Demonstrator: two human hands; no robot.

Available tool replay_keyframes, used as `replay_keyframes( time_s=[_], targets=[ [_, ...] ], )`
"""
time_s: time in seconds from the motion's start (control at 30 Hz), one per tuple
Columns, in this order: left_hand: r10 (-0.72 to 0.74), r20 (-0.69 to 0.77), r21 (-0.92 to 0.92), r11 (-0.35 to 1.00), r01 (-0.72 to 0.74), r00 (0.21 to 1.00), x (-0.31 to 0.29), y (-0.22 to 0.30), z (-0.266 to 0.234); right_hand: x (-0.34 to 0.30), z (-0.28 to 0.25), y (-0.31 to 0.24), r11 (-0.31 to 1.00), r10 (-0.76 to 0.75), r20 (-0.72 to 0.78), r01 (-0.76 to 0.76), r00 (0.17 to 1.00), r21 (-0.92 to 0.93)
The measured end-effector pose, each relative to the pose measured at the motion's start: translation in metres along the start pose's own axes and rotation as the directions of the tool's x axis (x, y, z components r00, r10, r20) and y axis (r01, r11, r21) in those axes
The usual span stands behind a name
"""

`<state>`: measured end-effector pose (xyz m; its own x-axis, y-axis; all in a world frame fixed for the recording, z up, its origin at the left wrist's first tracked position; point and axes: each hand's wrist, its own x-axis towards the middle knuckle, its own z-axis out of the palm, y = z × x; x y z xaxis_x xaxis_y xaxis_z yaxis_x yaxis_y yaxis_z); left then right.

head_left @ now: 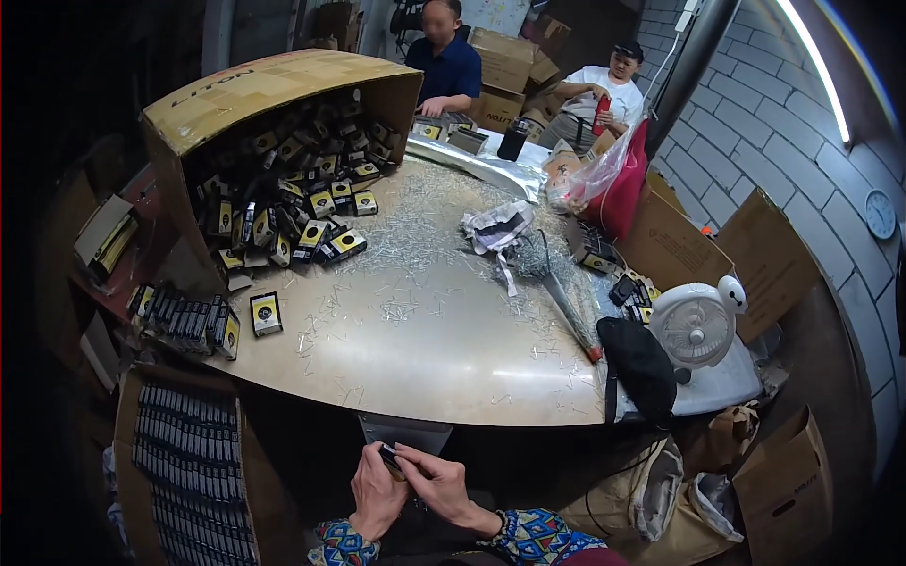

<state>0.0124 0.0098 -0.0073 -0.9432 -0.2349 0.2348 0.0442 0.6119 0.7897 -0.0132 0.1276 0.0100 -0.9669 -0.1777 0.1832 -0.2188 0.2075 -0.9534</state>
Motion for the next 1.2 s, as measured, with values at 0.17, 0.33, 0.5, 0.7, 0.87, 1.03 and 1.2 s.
replay_keyframes(
  time_s=[0.17, 0.33, 0.5, 0.7, 0.87, 1.03, 1.2],
  targets=[
    [-0.231, 0.023, -0.032, 0.972, 0.232, 0.973, -0.005, -0.004, -0.009, 0.001, 0.012, 0.003, 0.875, -0.452, 0.04, 0.451, 0.891, -0.176],
    [-0.104, 0.079, -0.099, 0.989, 0.111, 0.991, 0.006, 0.003, -0.005, 0.01, 0.001, 0.027, 0.727, -0.622, 0.071, 0.609, 0.78, -0.316],
    [-0.153, 0.214, -0.41, 0.882, 0.231, 0.965, 0.008, -0.036, -0.036, 0.054, 0.01, 0.012, 0.81, -0.545, 0.326, 0.586, 0.772, -0.032],
    [-0.181, -0.417, -0.14, 0.981, 0.134, 0.891, 0.086, -0.062, -0.132, 0.152, 0.092, 0.004, 0.732, -0.481, 0.597, 0.669, 0.642, -0.13],
    [0.212, -0.518, 0.539, 0.833, 0.124, 0.829, 0.161, -0.073, -0.152, 0.267, 0.162, -0.007, 0.648, -0.432, 0.651, 0.717, 0.623, -0.257],
    [0.267, -0.578, 0.541, 0.833, 0.117, 0.771, 0.164, -0.095, -0.146, 0.285, 0.156, -0.052, 0.699, -0.156, 0.863, 0.671, 0.48, -0.247],
    [0.303, -0.519, 0.5, 0.866, -0.004, 0.799, 0.142, -0.115, -0.139, 0.271, 0.167, -0.074, 0.857, -0.266, 0.837, 0.515, 0.477, -0.021]
  ],
)
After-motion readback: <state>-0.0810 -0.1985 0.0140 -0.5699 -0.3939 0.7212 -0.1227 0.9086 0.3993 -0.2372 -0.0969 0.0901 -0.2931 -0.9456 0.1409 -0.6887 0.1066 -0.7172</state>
